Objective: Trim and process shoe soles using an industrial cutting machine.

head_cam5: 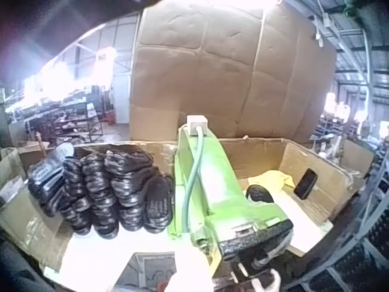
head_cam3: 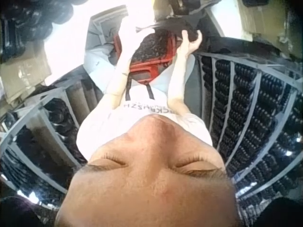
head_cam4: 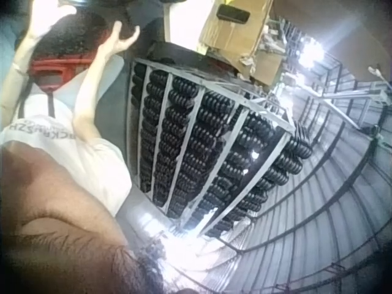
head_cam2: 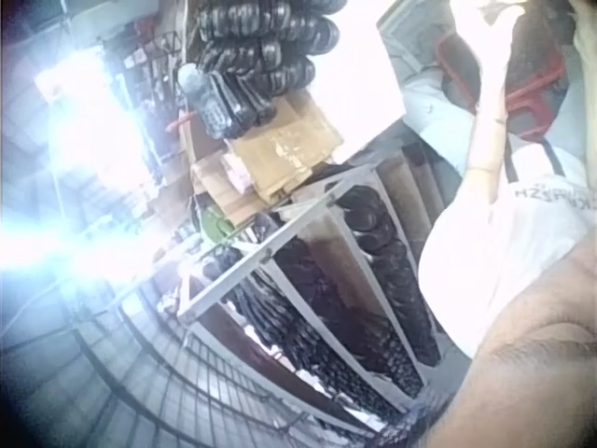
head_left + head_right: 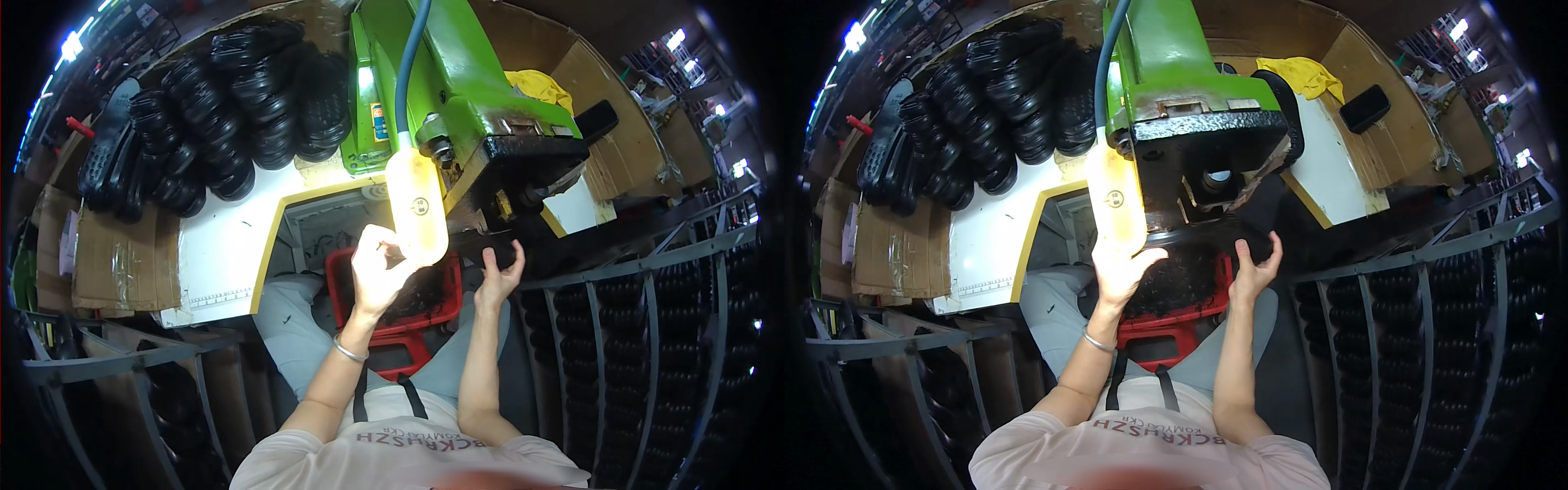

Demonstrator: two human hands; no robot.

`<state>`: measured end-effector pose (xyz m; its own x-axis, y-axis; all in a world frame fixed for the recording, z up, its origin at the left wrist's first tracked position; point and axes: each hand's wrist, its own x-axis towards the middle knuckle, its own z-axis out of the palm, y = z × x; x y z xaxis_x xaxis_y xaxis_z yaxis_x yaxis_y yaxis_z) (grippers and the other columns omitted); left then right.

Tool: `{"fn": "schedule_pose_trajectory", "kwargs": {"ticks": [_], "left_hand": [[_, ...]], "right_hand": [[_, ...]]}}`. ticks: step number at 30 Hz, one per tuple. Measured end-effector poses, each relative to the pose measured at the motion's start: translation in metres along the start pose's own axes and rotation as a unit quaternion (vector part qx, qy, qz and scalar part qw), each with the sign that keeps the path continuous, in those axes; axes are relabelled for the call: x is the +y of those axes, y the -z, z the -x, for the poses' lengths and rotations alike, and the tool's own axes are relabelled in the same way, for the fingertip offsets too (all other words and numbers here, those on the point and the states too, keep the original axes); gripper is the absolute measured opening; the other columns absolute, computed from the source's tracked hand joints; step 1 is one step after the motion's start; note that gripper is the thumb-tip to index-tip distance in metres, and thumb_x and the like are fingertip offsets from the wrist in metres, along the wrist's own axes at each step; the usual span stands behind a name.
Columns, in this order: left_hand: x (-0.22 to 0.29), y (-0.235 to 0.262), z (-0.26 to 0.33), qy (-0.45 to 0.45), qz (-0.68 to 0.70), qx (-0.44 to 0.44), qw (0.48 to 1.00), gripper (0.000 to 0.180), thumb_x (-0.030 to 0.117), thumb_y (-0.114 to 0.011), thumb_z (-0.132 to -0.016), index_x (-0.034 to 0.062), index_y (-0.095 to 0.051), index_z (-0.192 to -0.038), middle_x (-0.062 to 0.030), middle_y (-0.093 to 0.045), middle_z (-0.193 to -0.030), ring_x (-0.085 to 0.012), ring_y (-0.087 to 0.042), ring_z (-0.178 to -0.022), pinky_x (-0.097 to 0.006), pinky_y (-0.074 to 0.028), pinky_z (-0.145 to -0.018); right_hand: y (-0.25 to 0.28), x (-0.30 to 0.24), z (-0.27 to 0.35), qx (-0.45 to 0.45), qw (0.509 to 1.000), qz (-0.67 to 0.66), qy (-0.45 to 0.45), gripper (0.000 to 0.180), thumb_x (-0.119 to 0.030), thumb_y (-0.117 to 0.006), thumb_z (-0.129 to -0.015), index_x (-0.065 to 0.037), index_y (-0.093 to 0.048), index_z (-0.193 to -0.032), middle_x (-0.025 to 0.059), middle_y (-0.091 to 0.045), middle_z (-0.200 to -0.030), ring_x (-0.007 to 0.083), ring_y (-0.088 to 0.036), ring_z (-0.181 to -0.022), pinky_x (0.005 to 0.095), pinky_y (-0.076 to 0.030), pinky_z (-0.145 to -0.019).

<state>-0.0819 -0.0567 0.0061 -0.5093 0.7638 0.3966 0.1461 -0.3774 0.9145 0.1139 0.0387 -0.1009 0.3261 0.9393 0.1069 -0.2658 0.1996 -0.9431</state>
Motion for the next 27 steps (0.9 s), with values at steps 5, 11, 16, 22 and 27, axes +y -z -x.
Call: {"fn": "schedule_pose_trajectory", "kwargs": {"ticks": [5,11,16,22,27], "left_hand": [[-0.007,0.017,-0.002,-0.020,-0.038,-0.029,0.999,0.029,0.000,-0.080,-0.070,0.0015,-0.058,-0.089,-0.0053,-0.063,-0.083,-0.0122,-0.064,-0.077,-0.026,-0.053,-0.069],[-0.013,0.049,0.001,0.052,-0.006,-0.006,0.999,0.032,0.000,-0.083,-0.065,0.0009,-0.058,-0.084,-0.0040,-0.061,-0.078,-0.0101,-0.061,-0.071,-0.025,-0.050,-0.065],[-0.012,0.084,0.009,0.022,0.020,0.010,0.999,0.034,-0.016,-0.074,-0.067,-0.0010,-0.057,-0.092,-0.0058,-0.060,-0.085,-0.0122,-0.061,-0.077,-0.025,-0.052,-0.070],[-0.011,0.072,0.014,0.018,0.063,0.009,0.998,0.044,-0.008,-0.082,-0.064,-0.0004,-0.054,-0.097,-0.0076,-0.058,-0.093,-0.0144,-0.060,-0.090,-0.028,-0.053,-0.081],[-0.003,0.003,0.002,-0.005,0.029,0.047,0.998,0.043,0.001,-0.083,-0.064,0.0032,-0.051,-0.093,-0.0074,-0.052,-0.090,-0.0153,-0.058,-0.082,-0.028,-0.050,-0.075]], "right_hand": [[-0.014,-0.050,-0.001,-0.022,0.996,0.065,0.061,0.071,0.005,-0.082,-0.066,-0.004,-0.050,-0.129,0.0080,-0.052,-0.120,0.0192,-0.054,-0.107,0.0306,-0.047,-0.094],[-0.025,-0.069,0.007,-0.083,0.987,0.089,0.102,0.080,0.005,-0.083,-0.063,-0.001,-0.046,-0.134,0.0100,-0.043,-0.128,0.0219,-0.054,-0.108,0.0342,-0.051,-0.092],[-0.045,-0.080,0.019,-0.141,0.975,0.103,0.137,0.079,0.005,-0.083,-0.065,0.003,-0.045,-0.134,0.0111,-0.043,-0.131,0.0235,-0.053,-0.112,0.0355,-0.054,-0.092],[-0.036,-0.063,0.003,-0.178,0.976,0.018,0.120,0.074,0.013,-0.077,-0.065,0.001,-0.045,-0.131,0.0153,-0.048,-0.130,0.0252,-0.051,-0.118,0.0384,-0.051,-0.096],[-0.007,-0.048,-0.035,-0.093,0.989,0.012,0.111,0.074,0.014,-0.075,-0.067,-0.001,-0.045,-0.133,0.0125,-0.052,-0.126,0.0222,-0.052,-0.116,0.0339,-0.046,-0.098]]}}
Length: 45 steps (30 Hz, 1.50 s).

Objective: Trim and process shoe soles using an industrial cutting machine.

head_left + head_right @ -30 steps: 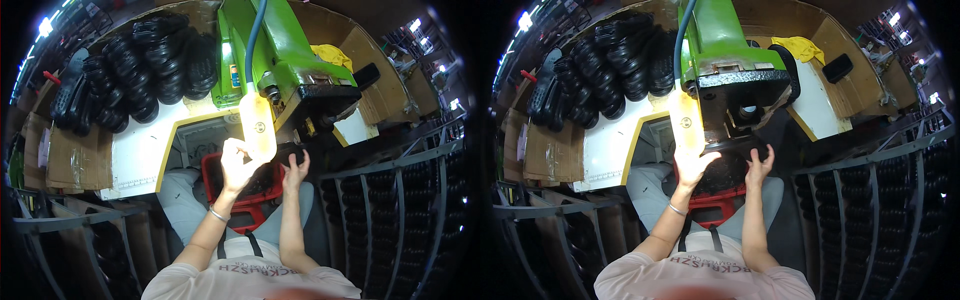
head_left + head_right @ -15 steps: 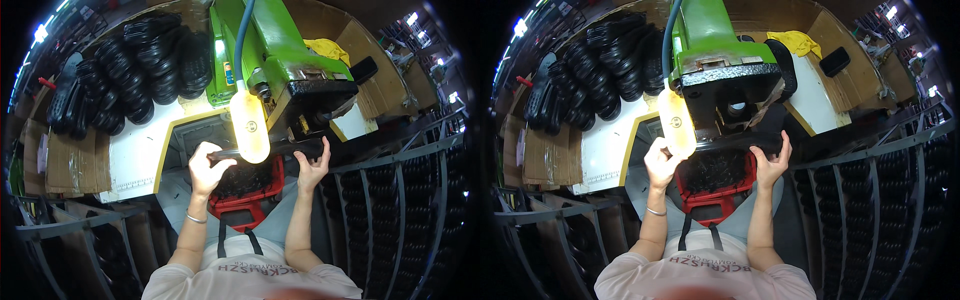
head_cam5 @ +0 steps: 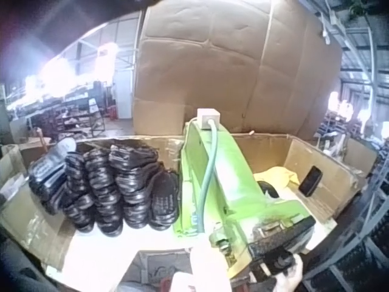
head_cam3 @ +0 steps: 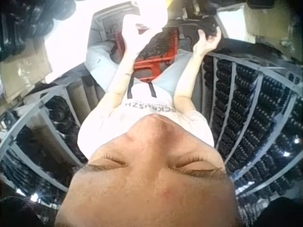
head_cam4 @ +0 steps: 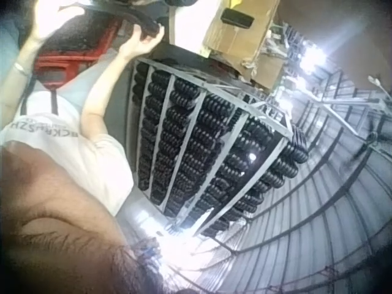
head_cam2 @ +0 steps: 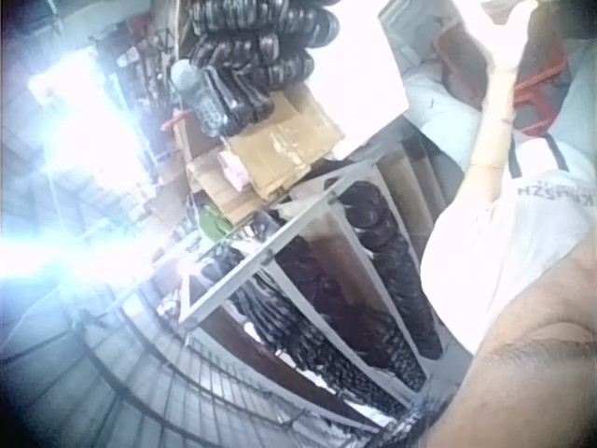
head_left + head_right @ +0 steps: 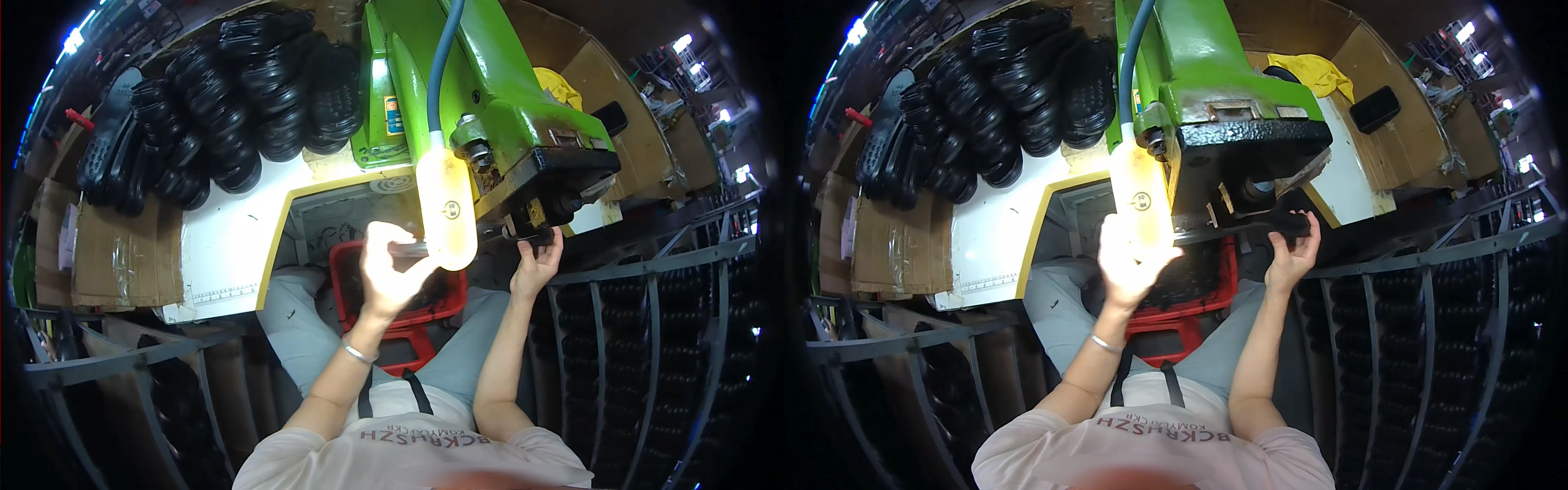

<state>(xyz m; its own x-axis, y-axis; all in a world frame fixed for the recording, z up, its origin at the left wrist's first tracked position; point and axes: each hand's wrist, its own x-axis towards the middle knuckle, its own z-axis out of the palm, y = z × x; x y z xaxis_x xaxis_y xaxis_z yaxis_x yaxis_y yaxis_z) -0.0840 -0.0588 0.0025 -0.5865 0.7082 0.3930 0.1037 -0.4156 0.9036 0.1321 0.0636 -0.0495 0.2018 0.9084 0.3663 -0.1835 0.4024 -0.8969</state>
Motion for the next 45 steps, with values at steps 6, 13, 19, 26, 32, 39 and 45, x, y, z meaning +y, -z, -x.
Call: {"fn": "schedule_pose_trajectory", "kwargs": {"ticks": [6,13,19,26,32,39,45], "left_hand": [[-0.022,-0.020,0.000,-0.132,-0.184,0.017,0.974,0.034,0.004,-0.076,-0.067,0.0031,-0.051,-0.091,-0.0111,-0.050,-0.088,-0.0234,-0.053,-0.077,-0.033,-0.046,-0.068],[-0.006,0.019,0.000,-0.096,-0.174,0.015,0.980,0.036,0.007,-0.085,-0.060,0.0021,-0.058,-0.083,-0.0099,-0.049,-0.087,-0.0221,-0.052,-0.075,-0.032,-0.045,-0.064],[-0.013,0.048,0.006,-0.001,-0.070,0.015,0.997,0.043,-0.005,-0.084,-0.056,0.0001,-0.058,-0.089,-0.0082,-0.046,-0.093,-0.0179,-0.053,-0.078,-0.029,-0.050,-0.069],[-0.005,0.004,0.000,-0.042,-0.076,0.014,0.996,0.041,0.004,-0.084,-0.061,0.0025,-0.052,-0.087,-0.0074,-0.047,-0.087,-0.0175,-0.050,-0.074,-0.030,-0.045,-0.065],[-0.018,-0.025,0.000,-0.111,-0.147,0.032,0.982,0.032,0.004,-0.076,-0.067,0.0023,-0.050,-0.086,-0.0092,-0.046,-0.081,-0.0204,-0.048,-0.069,-0.031,-0.042,-0.063],[0.000,0.017,-0.005,-0.083,-0.143,0.009,0.986,0.040,0.005,-0.086,-0.060,0.0016,-0.055,-0.084,-0.0067,-0.047,-0.086,-0.0154,-0.049,-0.071,-0.027,-0.044,-0.061],[-0.011,0.053,0.000,-0.035,-0.066,0.003,0.997,0.035,-0.009,-0.079,-0.059,-0.0020,-0.057,-0.085,-0.0081,-0.044,-0.093,-0.0151,-0.054,-0.073,-0.026,-0.051,-0.064]], "right_hand": [[0.017,0.010,-0.012,0.017,1.000,0.015,0.008,0.073,0.012,-0.077,-0.067,-0.001,-0.047,-0.132,0.0105,-0.055,-0.122,0.0211,-0.054,-0.110,0.0313,-0.044,-0.097],[-0.006,-0.016,-0.005,-0.060,0.997,0.046,0.018,0.073,0.012,-0.078,-0.066,0.001,-0.047,-0.131,0.0100,-0.050,-0.127,0.0208,-0.055,-0.109,0.0309,-0.051,-0.090],[-0.017,-0.025,0.006,-0.101,0.994,0.051,0.007,0.071,0.012,-0.077,-0.068,0.003,-0.046,-0.132,0.0121,-0.048,-0.130,0.0245,-0.053,-0.116,0.0353,-0.050,-0.094],[0.004,0.000,-0.014,-0.051,0.998,-0.024,-0.007,0.071,0.015,-0.073,-0.071,0.001,-0.044,-0.134,0.0132,-0.053,-0.127,0.0233,-0.051,-0.119,0.0321,-0.045,-0.099],[0.020,0.021,-0.018,-0.023,0.999,-0.021,-0.027,0.068,0.012,-0.073,-0.072,-0.001,-0.046,-0.132,0.0087,-0.054,-0.121,0.0191,-0.052,-0.110,0.0304,-0.045,-0.095],[0.002,-0.005,-0.010,-0.067,0.997,0.013,-0.041,0.067,0.013,-0.075,-0.070,0.001,-0.048,-0.131,0.0083,-0.053,-0.119,0.0170,-0.055,-0.105,0.0274,-0.049,-0.088],[-0.005,-0.016,0.002,-0.113,0.992,0.055,-0.018,0.070,0.012,-0.076,-0.069,0.008,-0.045,-0.132,0.0099,-0.046,-0.129,0.0192,-0.055,-0.107,0.0305,-0.051,-0.088]]}}
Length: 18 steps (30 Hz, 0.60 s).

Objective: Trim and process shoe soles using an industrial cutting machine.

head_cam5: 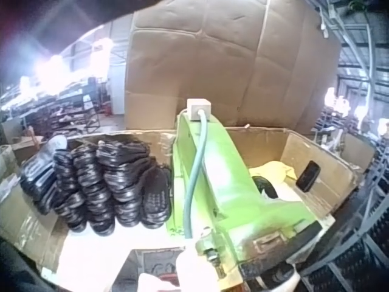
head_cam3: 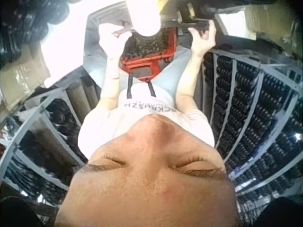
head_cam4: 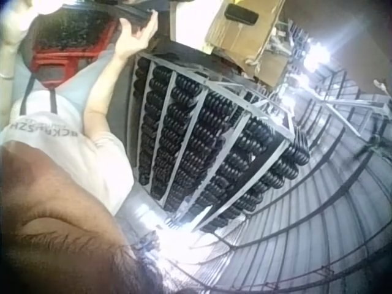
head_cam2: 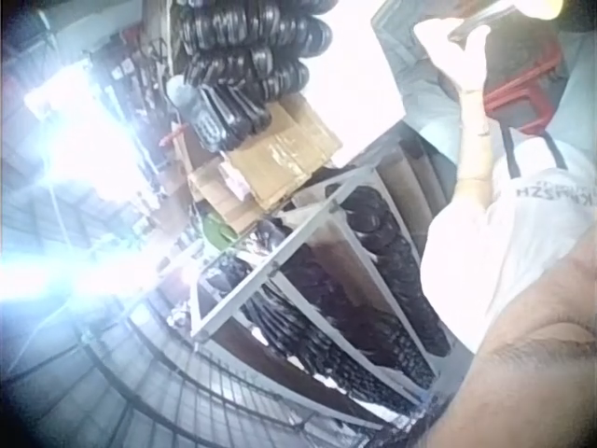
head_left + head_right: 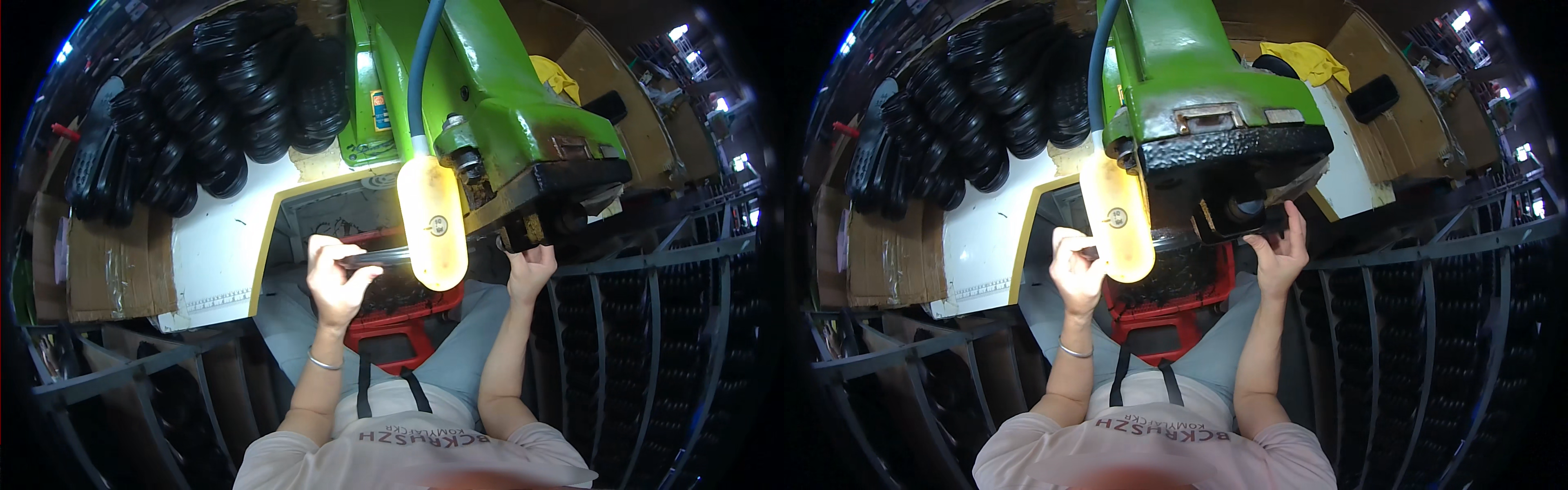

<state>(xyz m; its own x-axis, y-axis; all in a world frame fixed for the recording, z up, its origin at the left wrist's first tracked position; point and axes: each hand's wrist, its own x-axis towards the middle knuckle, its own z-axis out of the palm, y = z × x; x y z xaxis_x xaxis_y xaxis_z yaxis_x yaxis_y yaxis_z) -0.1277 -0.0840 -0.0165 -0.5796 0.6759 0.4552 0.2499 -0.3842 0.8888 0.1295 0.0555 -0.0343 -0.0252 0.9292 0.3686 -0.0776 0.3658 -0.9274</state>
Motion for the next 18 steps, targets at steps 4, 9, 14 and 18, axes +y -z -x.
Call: {"fn": "schedule_pose_trajectory", "kwargs": {"ticks": [4,9,14,18], "left_hand": [[-0.016,0.025,0.005,0.007,0.083,0.017,0.996,0.032,-0.003,-0.079,-0.069,-0.0028,-0.056,-0.092,-0.0083,-0.045,-0.096,-0.0179,-0.060,-0.081,-0.029,-0.055,-0.074],[-0.031,0.057,0.016,0.065,0.137,0.036,0.988,0.029,0.009,-0.077,-0.078,-0.0002,-0.054,-0.093,-0.0090,-0.056,-0.089,-0.0211,-0.064,-0.088,-0.032,-0.053,-0.083],[-0.052,0.097,0.029,0.084,0.198,0.029,0.976,0.033,0.014,-0.079,-0.077,0.0003,-0.055,-0.094,-0.0094,-0.057,-0.091,-0.0220,-0.064,-0.090,-0.040,-0.050,-0.094],[-0.054,0.106,0.032,0.079,-0.008,-0.027,0.996,0.032,0.009,-0.080,-0.072,0.0001,-0.059,-0.095,-0.0103,-0.062,-0.093,-0.0219,-0.064,-0.091,-0.046,-0.044,-0.102]], "right_hand": [[-0.016,-0.013,0.009,-0.032,0.999,0.016,0.032,0.072,0.011,-0.077,-0.069,0.010,-0.043,-0.132,0.0128,-0.046,-0.131,0.0243,-0.055,-0.110,0.0351,-0.052,-0.091],[-0.046,-0.027,0.022,-0.060,0.995,0.019,0.075,0.063,0.014,-0.078,-0.064,0.011,-0.054,-0.122,0.0135,-0.055,-0.122,0.0196,-0.062,-0.098,0.0290,-0.054,-0.081],[-0.073,-0.030,0.032,-0.097,0.972,0.115,0.180,0.054,0.016,-0.073,-0.068,0.012,-0.056,-0.120,0.0162,-0.062,-0.113,0.0180,-0.063,-0.095,0.0274,-0.053,-0.077],[-0.090,-0.028,0.034,-0.071,0.967,0.109,0.220,0.060,0.001,-0.088,-0.054,0.007,-0.064,-0.110,0.0145,-0.068,-0.098,0.0233,-0.066,-0.084,0.0326,-0.055,-0.073]]}}
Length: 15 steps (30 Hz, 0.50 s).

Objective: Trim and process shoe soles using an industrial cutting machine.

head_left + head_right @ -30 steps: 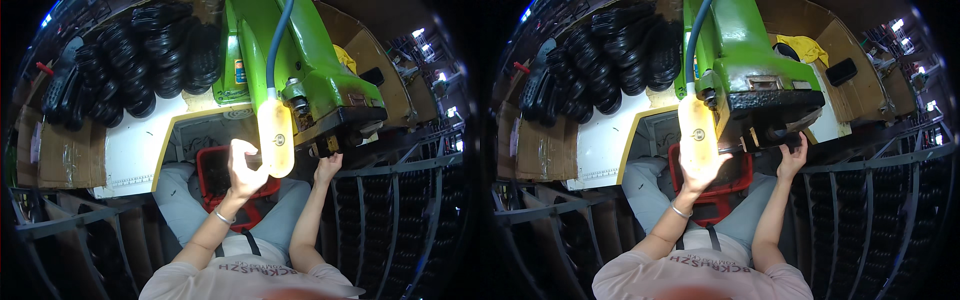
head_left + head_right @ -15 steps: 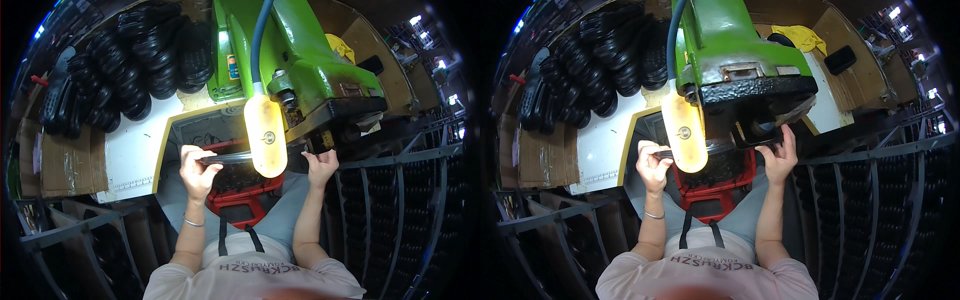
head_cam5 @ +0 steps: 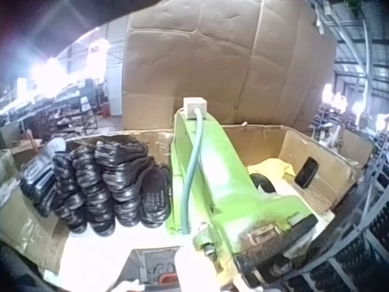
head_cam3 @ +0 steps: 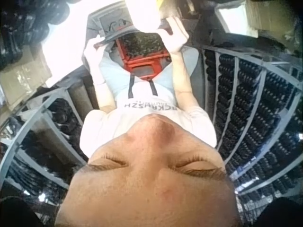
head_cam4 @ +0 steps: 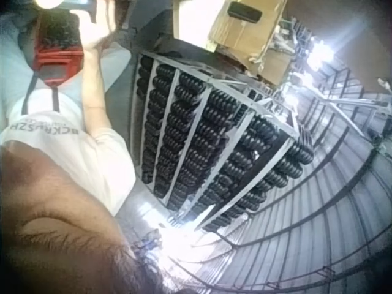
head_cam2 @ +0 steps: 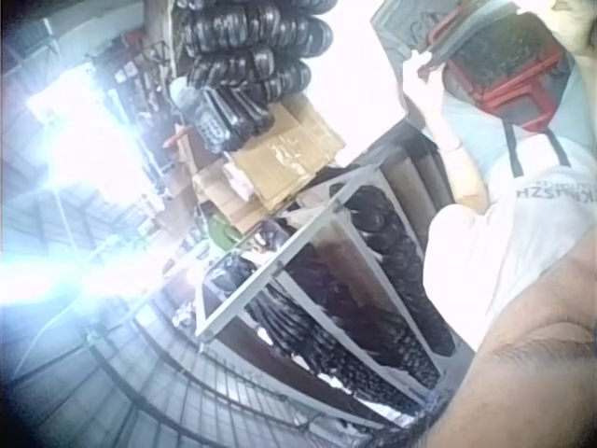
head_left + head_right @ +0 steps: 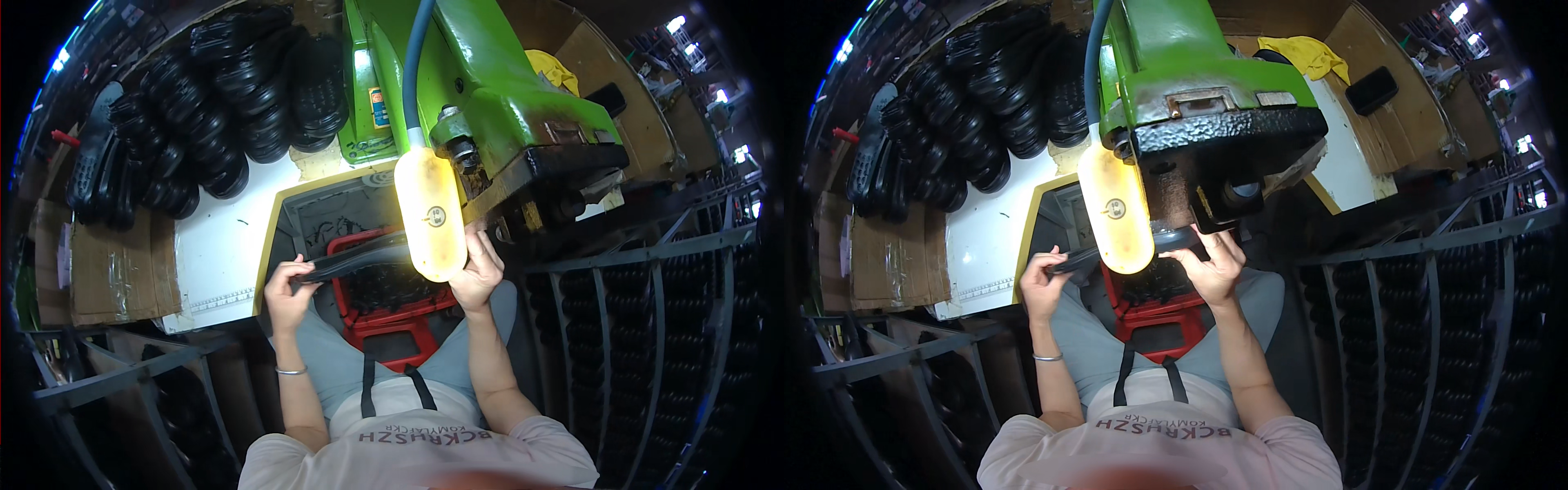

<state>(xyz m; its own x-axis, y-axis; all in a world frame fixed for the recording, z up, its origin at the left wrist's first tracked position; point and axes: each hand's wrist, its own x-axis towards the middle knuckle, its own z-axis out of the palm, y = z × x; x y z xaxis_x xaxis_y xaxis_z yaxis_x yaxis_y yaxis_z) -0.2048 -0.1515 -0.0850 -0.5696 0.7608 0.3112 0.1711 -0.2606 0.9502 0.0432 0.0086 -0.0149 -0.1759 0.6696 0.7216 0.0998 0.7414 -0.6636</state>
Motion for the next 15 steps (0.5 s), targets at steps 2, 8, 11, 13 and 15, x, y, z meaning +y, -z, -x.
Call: {"fn": "schedule_pose_trajectory", "kwargs": {"ticks": [2,8,11,13,15], "left_hand": [[0.025,-0.030,-0.008,-0.097,-0.294,-0.092,0.946,0.035,0.005,-0.079,-0.070,-0.0005,-0.060,-0.099,-0.0160,-0.062,-0.093,-0.0295,-0.062,-0.092,-0.044,-0.044,-0.101],[0.060,-0.138,-0.017,-0.212,-0.272,0.030,0.938,0.038,0.011,-0.079,-0.064,0.0046,-0.065,-0.099,-0.0097,-0.063,-0.090,-0.0287,-0.060,-0.082,-0.039,-0.043,-0.080],[0.008,-0.137,-0.009,-0.081,-0.116,-0.011,0.990,0.033,-0.001,-0.076,-0.066,0.0016,-0.061,-0.095,-0.0098,-0.062,-0.091,-0.0242,-0.060,-0.085,-0.035,-0.045,-0.081],[0.000,-0.153,-0.002,-0.033,0.011,-0.003,0.999,0.033,-0.003,-0.075,-0.069,0.0008,-0.058,-0.097,-0.0084,-0.062,-0.094,-0.0211,-0.060,-0.087,-0.034,-0.046,-0.083],[-0.019,-0.162,0.004,-0.001,0.186,-0.014,0.982,0.039,-0.006,-0.072,-0.077,-0.0005,-0.053,-0.111,-0.0060,-0.061,-0.107,-0.0147,-0.060,-0.097,-0.031,-0.047,-0.091]], "right_hand": [[0.004,0.004,0.002,-0.021,1.000,0.021,0.007,0.058,-0.001,-0.089,-0.054,0.007,-0.065,-0.106,0.0153,-0.067,-0.096,0.0252,-0.067,-0.082,0.0338,-0.055,-0.072],[0.008,0.000,-0.006,-0.037,0.998,0.046,0.022,0.050,-0.002,-0.088,-0.055,0.006,-0.066,-0.099,0.0149,-0.067,-0.091,0.0252,-0.066,-0.081,0.0323,-0.054,-0.073],[-0.004,0.015,0.006,-0.012,0.976,-0.162,-0.145,0.046,-0.002,-0.086,-0.060,0.005,-0.065,-0.101,0.0077,-0.066,-0.093,0.0155,-0.062,-0.083,0.0283,-0.050,-0.075],[-0.005,0.051,0.029,-0.050,0.933,-0.259,-0.243,0.040,0.000,-0.078,-0.072,0.006,-0.063,-0.109,0.0048,-0.064,-0.100,0.0126,-0.060,-0.090,0.0278,-0.048,-0.081],[-0.011,0.094,0.063,-0.055,0.900,-0.287,-0.324,0.039,0.002,-0.070,-0.078,0.005,-0.061,-0.116,0.0062,-0.063,-0.103,0.0130,-0.058,-0.097,0.0282,-0.045,-0.089]]}}
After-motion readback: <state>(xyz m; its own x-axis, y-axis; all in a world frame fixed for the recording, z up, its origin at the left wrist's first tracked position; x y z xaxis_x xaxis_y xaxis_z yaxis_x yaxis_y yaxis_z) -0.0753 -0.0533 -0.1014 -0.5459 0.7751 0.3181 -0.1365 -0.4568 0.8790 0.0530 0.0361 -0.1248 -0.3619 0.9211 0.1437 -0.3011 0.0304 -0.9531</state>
